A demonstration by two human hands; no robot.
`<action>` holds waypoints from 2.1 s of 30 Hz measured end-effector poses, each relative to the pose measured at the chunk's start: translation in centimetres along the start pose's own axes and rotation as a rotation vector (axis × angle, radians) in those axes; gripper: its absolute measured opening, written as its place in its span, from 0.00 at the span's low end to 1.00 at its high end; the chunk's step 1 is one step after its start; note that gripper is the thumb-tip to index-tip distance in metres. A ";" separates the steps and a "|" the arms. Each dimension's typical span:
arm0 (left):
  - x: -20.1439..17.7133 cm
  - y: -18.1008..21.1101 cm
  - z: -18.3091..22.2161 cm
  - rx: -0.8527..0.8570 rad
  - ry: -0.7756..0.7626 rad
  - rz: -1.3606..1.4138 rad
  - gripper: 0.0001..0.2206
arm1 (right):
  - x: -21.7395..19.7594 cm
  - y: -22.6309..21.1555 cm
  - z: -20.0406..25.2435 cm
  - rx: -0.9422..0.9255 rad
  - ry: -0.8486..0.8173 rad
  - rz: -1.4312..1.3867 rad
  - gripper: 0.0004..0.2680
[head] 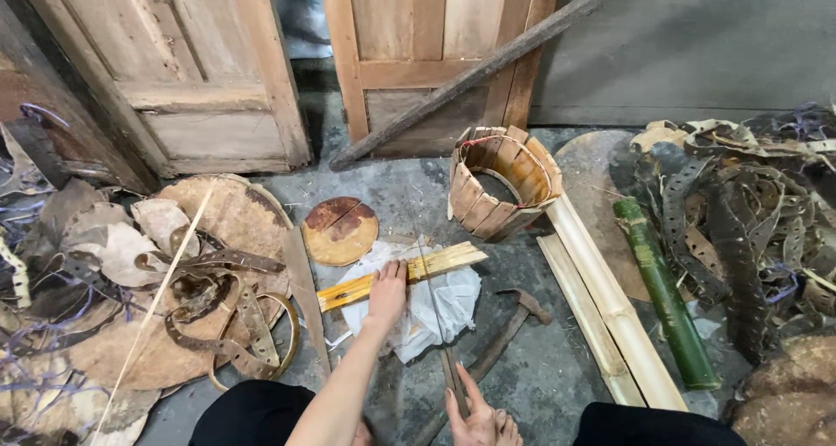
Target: Shaving a piece of wood with a knife to thin it down while sitting on the floor.
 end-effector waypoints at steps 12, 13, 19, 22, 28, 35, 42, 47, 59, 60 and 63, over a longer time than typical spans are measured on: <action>-3.8 -0.3 -0.4 -0.074 -0.043 0.141 0.24 | -1.5 -1.1 -0.1 0.030 -0.258 -0.316 0.22; -4.8 0.1 -0.2 -0.075 -0.044 0.142 0.24 | -1.5 -1.1 -0.1 0.031 -0.259 -0.315 0.22; -5.6 1.3 -1.5 -0.002 0.035 0.171 0.19 | -1.7 -1.0 -1.2 0.018 -0.241 -0.449 0.21; -3.5 0.5 -1.7 0.025 0.059 0.131 0.23 | -1.2 -1.1 -2.1 0.004 -0.259 -0.673 0.22; -0.3 -0.4 -2.1 0.010 -0.063 0.161 0.33 | -1.3 -1.5 -1.4 -0.025 -0.283 -0.715 0.24; 0.8 0.9 -2.6 0.004 -0.062 -0.138 0.22 | -1.8 -2.8 -0.7 -0.091 -0.207 -0.513 0.21; -0.4 1.8 -2.7 -0.021 -0.296 -0.148 0.26 | 0.0 -2.6 -1.6 -0.108 -0.139 -0.213 0.21; 0.0 1.7 -2.9 -0.038 -0.230 -0.126 0.25 | -0.2 -3.0 -1.2 -0.093 -0.107 -0.088 0.21; 2.5 1.7 -3.6 -0.087 -0.102 -0.157 0.18 | -0.1 -7.0 -5.4 -0.272 -0.229 -0.765 0.23; 2.4 1.6 -3.5 -0.096 -0.069 -0.193 0.16 | -0.2 -7.0 -5.2 -0.283 -0.233 -0.789 0.23; 3.0 1.7 -3.6 -0.092 -0.139 -0.138 0.19 | 0.0 -5.7 -5.6 -0.287 -0.191 -0.809 0.22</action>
Point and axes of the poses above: each hand's wrist, its own z-axis away from the middle knuckle, its own x-axis out of the palm, y = z × x, the point moved 5 cm from there along -z, towards the middle knuckle, and after that the axes turned 14 degrees about -z, right-handed, at the moved point
